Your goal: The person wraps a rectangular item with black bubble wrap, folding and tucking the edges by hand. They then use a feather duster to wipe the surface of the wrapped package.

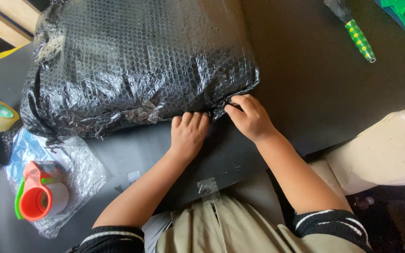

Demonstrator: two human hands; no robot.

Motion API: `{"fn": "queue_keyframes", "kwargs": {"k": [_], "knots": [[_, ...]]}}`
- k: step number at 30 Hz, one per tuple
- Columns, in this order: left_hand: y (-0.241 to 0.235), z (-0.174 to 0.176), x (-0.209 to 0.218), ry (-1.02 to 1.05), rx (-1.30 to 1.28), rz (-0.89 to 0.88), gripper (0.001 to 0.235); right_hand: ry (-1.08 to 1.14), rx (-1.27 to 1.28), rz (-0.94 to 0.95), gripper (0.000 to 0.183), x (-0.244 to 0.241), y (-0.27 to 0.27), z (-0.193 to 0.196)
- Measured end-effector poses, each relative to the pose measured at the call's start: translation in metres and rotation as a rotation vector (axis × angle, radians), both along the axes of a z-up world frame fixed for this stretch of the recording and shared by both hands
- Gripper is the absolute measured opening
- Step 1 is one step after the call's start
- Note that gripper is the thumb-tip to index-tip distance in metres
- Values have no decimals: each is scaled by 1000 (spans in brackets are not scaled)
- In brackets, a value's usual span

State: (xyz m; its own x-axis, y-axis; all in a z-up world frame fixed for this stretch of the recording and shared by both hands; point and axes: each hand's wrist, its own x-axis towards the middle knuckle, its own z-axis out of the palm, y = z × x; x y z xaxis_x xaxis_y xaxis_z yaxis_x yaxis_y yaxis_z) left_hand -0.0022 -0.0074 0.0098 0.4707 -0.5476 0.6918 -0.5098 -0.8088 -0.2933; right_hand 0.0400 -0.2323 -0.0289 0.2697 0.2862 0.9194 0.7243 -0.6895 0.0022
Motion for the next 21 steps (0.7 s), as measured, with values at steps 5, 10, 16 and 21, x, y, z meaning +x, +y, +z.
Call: {"fn": "queue_keyframes", "kwargs": {"k": [5, 10, 16, 21], "knots": [[9, -5, 14, -53, -57, -15, 8, -25, -1, 4, 5, -4, 6, 23], [4, 19, 10, -115, -177, -41, 26, 7, 128, 0, 8, -5, 13, 34], [-6, 62, 28, -294, -180, -17, 43, 220, 313, 26, 18, -13, 16, 55], [-6, 57, 49, -133, -256, -121, 43, 270, 444, -58, 22, -17, 26, 56]]}}
